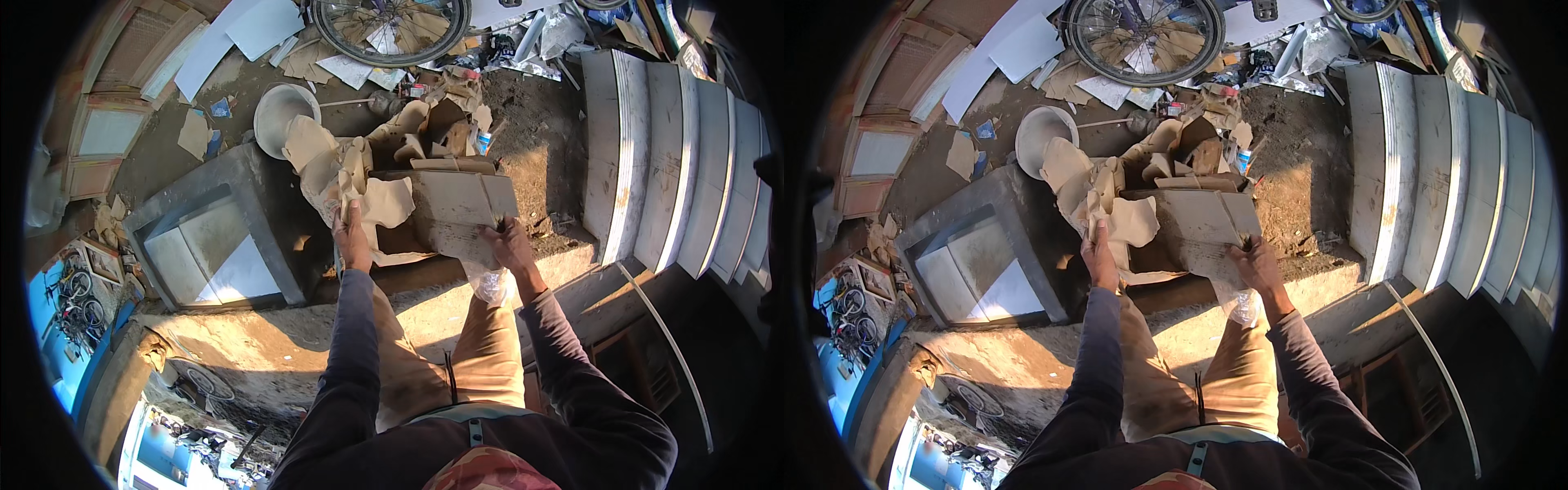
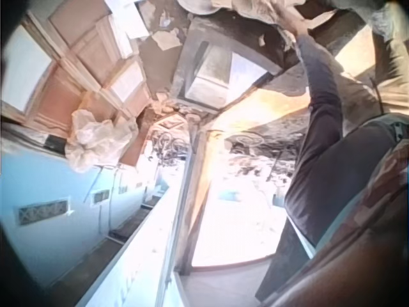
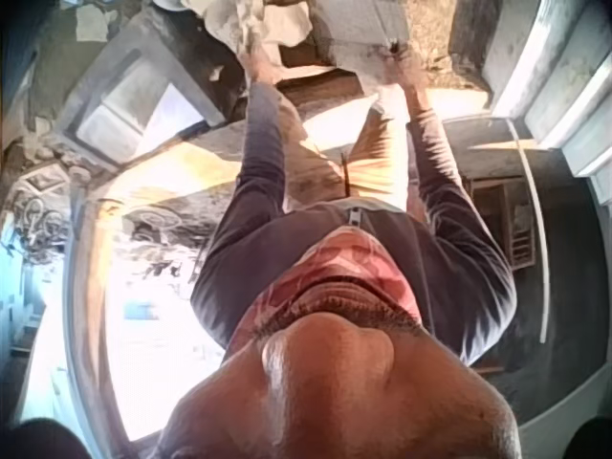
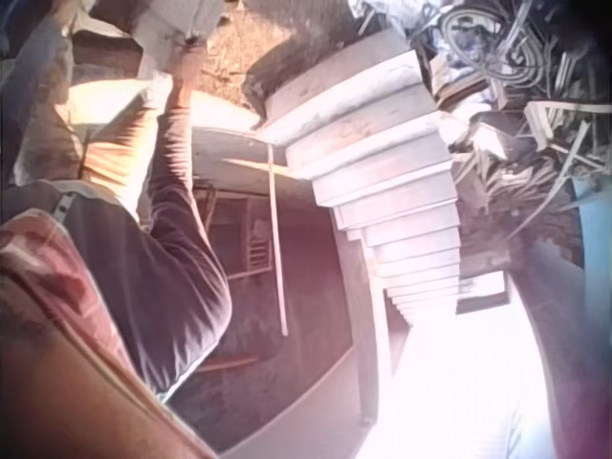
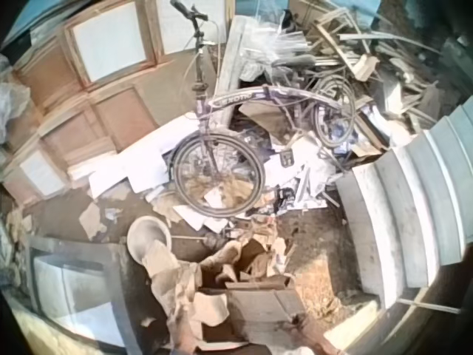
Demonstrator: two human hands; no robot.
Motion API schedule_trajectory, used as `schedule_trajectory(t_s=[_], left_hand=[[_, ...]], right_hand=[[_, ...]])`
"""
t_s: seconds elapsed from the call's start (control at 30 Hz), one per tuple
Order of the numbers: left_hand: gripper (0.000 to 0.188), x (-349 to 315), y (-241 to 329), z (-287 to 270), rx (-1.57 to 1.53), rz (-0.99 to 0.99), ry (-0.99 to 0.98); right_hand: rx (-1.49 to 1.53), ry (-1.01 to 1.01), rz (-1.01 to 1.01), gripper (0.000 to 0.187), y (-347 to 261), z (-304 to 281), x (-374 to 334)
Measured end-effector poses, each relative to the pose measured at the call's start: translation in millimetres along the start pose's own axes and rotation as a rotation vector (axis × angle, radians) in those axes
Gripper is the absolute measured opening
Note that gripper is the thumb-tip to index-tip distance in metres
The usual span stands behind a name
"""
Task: The person sorts through a pile of debris and recyclables, picking up items such as plastic bottles, cardboard, and paper, and placing them into a large sack. The person also moves a bicycle frame and a white board aside to access more items.
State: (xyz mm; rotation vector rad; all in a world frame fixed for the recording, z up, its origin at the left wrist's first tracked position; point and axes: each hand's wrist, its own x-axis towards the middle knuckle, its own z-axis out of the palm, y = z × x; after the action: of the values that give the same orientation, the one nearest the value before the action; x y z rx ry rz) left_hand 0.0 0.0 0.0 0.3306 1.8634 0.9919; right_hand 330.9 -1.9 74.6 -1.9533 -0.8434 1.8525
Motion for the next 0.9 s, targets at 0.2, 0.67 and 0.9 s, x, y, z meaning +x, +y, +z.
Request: schedule_trajectory(t_s=[0.2,0.67,0.9], left_hand=[[0.048,-18.4,-18.8,-36.2,-0.412,-0.141,0.033],[0.047,-34.8,-2.6,-136.5,-0.357,0.001,0.222],[0.048,-46.5,11.6,-127.7,-0.244,0.045,0.187]], right_hand=[[-1.004,-0.018,-0.153,0.052,-30.7,96.8,10.1],[-1.463,-0.540,-0.197,0.033,-3.0,309.0,135.1],[-1.370,-0.457,-0.229,0.049,-10.7,339.0,157.2]])
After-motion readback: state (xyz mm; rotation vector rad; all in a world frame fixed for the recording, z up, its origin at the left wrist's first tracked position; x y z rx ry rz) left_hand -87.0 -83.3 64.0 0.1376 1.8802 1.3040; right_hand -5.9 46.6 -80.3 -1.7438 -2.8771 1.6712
